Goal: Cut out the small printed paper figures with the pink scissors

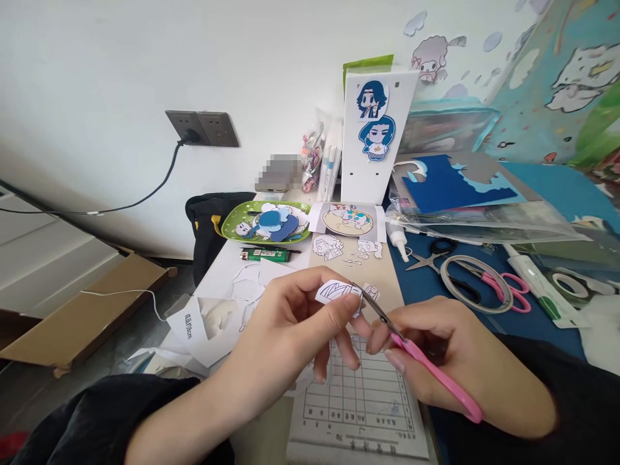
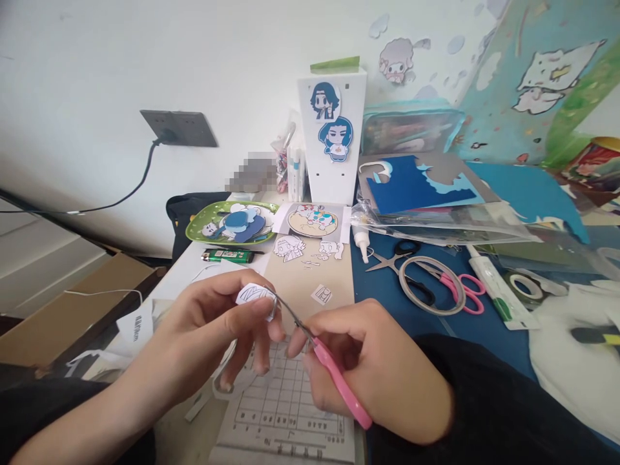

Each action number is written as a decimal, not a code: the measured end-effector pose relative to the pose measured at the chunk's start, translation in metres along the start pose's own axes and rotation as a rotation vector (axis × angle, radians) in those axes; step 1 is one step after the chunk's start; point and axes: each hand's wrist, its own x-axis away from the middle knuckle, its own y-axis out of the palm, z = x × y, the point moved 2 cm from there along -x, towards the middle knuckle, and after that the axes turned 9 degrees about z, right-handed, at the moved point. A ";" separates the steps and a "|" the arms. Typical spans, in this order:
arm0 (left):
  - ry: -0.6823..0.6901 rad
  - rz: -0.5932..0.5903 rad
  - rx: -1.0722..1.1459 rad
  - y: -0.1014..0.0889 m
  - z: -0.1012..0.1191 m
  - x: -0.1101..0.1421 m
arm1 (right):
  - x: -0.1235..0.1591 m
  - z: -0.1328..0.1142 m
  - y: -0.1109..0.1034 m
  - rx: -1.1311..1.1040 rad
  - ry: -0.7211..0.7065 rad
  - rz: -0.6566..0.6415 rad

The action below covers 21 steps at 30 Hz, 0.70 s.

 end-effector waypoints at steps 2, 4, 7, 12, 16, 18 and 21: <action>-0.011 0.004 0.006 -0.001 -0.001 0.000 | 0.000 0.000 0.001 0.000 -0.011 -0.003; -0.019 0.006 0.006 -0.001 -0.002 0.001 | 0.000 0.001 0.001 0.000 -0.017 -0.010; -0.016 -0.008 -0.005 -0.002 -0.003 0.002 | 0.001 0.002 0.001 0.015 -0.050 -0.030; -0.008 -0.023 -0.029 -0.003 -0.001 0.003 | 0.002 0.000 0.000 0.058 -0.043 -0.058; -0.047 -0.032 -0.070 -0.003 0.003 0.004 | 0.002 -0.003 0.000 0.099 -0.043 -0.083; -0.058 -0.029 -0.086 -0.002 0.005 0.004 | 0.001 -0.003 0.000 0.104 -0.038 -0.092; -0.065 -0.031 -0.104 -0.002 0.006 0.004 | 0.001 -0.004 0.000 0.104 -0.029 -0.091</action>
